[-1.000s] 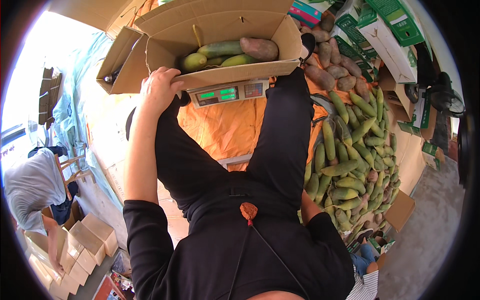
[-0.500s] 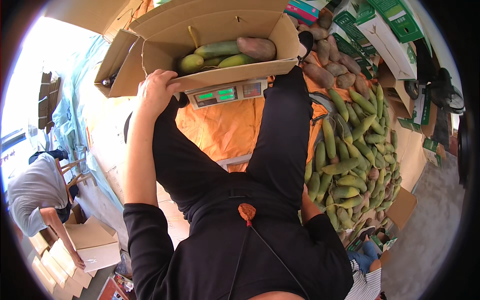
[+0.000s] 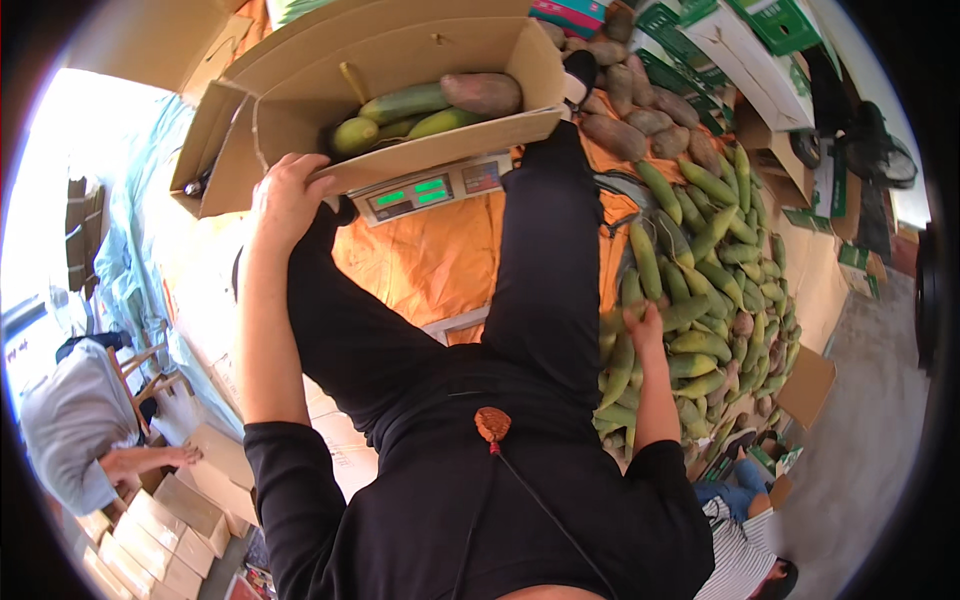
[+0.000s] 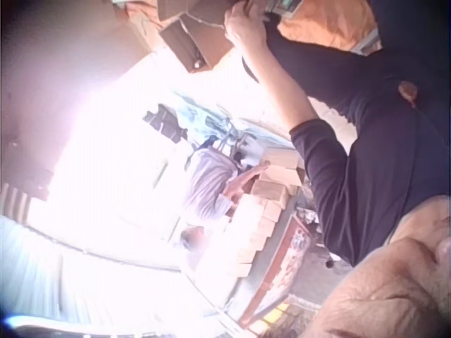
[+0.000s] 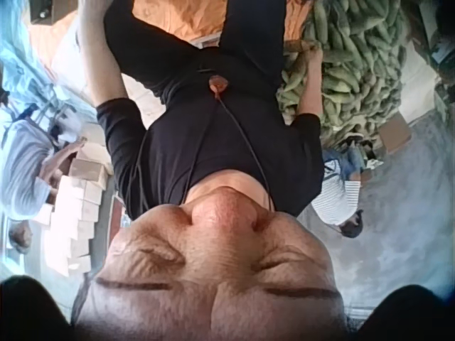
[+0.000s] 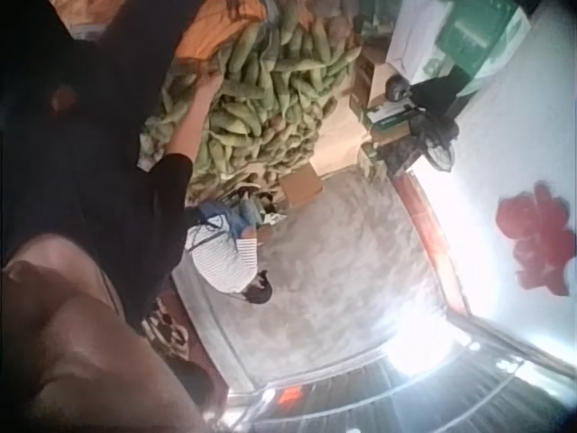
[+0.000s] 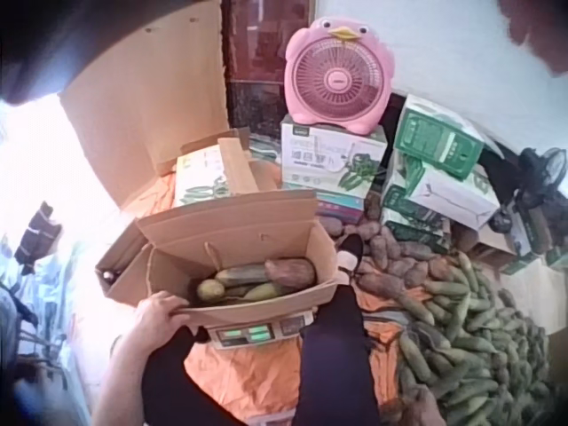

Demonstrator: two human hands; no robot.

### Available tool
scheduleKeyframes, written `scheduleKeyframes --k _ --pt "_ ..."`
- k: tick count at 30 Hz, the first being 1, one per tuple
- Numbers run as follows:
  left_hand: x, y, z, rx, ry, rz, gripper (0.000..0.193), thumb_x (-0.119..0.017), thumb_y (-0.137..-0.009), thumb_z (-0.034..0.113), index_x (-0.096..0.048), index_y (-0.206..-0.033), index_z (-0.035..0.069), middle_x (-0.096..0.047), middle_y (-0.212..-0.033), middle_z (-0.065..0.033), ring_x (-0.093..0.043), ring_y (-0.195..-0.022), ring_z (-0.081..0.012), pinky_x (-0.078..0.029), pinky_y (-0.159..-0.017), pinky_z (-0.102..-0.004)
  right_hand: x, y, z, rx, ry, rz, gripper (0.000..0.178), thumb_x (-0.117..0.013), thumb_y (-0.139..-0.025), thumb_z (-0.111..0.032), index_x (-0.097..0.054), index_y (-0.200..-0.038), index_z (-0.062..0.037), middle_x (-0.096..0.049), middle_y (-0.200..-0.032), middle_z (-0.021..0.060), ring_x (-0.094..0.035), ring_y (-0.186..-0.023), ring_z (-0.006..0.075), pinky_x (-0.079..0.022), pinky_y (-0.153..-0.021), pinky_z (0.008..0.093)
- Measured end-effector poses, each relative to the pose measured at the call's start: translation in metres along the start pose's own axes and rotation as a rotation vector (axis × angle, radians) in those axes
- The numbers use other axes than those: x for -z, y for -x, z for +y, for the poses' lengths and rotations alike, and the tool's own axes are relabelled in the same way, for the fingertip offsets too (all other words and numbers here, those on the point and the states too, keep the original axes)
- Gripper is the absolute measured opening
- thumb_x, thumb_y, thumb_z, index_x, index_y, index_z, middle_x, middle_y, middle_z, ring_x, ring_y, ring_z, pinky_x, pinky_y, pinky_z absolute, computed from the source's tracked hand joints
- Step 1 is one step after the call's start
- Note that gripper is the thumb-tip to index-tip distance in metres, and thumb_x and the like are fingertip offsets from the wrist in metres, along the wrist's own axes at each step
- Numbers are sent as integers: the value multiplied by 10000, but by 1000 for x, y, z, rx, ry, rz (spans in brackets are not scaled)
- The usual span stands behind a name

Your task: Sort and weigh produce (possibly loofah or similar green squash) into a cardboard box.

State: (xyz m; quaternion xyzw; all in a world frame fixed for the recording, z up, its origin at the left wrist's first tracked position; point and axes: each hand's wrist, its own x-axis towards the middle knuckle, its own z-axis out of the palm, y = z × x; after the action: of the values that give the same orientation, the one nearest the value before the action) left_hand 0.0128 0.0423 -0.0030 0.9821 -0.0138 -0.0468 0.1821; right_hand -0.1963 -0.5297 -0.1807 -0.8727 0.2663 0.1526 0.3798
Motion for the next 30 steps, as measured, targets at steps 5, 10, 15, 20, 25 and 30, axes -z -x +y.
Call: scheduleKeyframes --k 5,10,15,20,25,30 --pt "5 6 -10 13 19 -1 262 -649 -803 183 -667 -1034 58 -642 -981 -146 -621 -928 -328 -487 -811 -392 24 -31 -99 -8 -223 168 309 -665 -841 -127 -538 -1102 -21 -598 -841 69 -583 -753 158 -478 -687 306" --pt "6 7 -6 10 19 9 260 -655 -793 168 -669 -1028 60 -640 -973 -142 -618 -918 -332 -487 -809 -397 35 -48 -147 95 -647 307 309 -624 -895 -136 -511 -1169 -46 -579 -955 50 -571 -812 125 -492 -696 274" --pt "6 6 1 33 -5 -21 256 -659 -791 206 -675 -1015 83 -638 -989 -118 -598 -986 -308 -469 -852 -407 76 -44 -214 395 -754 396 288 -612 -911 -141 -518 -1171 -60 -588 -1034 71 -587 -913 158 -500 -784 312" --pt "4 9 -3 16 -24 15 259 -659 -790 162 -671 -1030 66 -640 -1007 -124 -611 -956 -318 -483 -838 -389 93 -27 -319 678 -979 317 282 -576 -933 -141 -512 -1180 -22 -578 -1106 106 -583 -999 206 -492 -843 356" --pt "4 9 -6 40 -4 0 259 -657 -786 154 -672 -1028 64 -641 -1004 -123 -609 -968 -310 -477 -851 -390 42 -32 -400 771 -1062 19 283 -589 -915 -115 -531 -1172 -11 -598 -1082 100 -600 -953 186 -509 -825 343" --pt "5 7 -5 89 4 -40 273 -653 -800 222 -679 -1044 104 -642 -1023 -90 -581 -1042 -275 -419 -908 -429 -40 -53 -448 633 -1035 -282 318 -678 -856 -143 -542 -1124 -41 -593 -1029 64 -591 -933 154 -529 -762 310"
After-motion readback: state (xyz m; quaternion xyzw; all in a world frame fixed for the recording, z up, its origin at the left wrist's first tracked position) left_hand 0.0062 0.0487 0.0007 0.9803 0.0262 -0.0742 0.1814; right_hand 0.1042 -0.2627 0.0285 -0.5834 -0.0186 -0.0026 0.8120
